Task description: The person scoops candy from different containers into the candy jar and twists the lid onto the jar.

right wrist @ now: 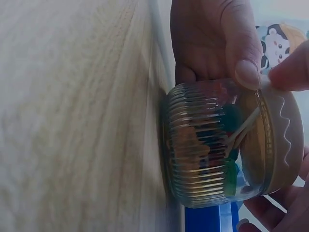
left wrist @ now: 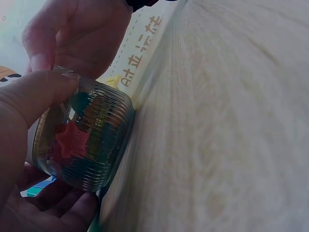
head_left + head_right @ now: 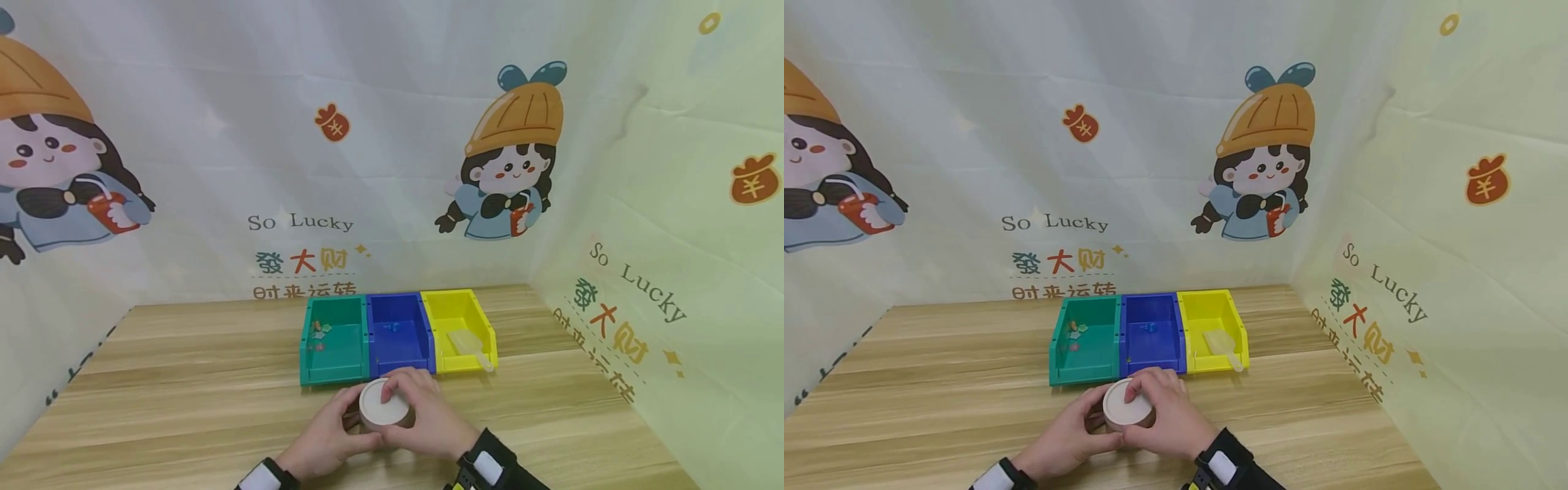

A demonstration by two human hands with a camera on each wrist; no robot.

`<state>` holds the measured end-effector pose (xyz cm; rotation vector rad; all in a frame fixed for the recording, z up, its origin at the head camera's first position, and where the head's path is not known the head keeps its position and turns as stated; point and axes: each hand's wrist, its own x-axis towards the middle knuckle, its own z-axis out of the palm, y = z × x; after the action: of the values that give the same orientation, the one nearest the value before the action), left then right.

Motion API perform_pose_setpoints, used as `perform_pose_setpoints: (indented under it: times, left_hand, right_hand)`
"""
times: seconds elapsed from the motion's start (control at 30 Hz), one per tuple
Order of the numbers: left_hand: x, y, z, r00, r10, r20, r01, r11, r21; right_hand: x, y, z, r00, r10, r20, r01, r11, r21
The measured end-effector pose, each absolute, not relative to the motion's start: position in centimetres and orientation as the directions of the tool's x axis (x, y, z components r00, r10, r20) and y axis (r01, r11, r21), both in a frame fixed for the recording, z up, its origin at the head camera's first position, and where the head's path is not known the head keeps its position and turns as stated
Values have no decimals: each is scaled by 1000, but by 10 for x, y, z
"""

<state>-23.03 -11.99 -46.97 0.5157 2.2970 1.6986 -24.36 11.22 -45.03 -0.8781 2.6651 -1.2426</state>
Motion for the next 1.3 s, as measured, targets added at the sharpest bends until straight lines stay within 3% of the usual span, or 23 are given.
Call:
perform_pose_setpoints:
  times: [0.7,1.3]
  left_hand:
    - [-231,-119,-470,-904,425,44,170,262,950]
    - [-231,-121,-470,-909,416,3,115,247,962]
  right_hand:
    - [-244,115,-447,-846,-517,134,-434,520,-735]
    - [-243,114,-449,-840,-520,153,-450,513,-731]
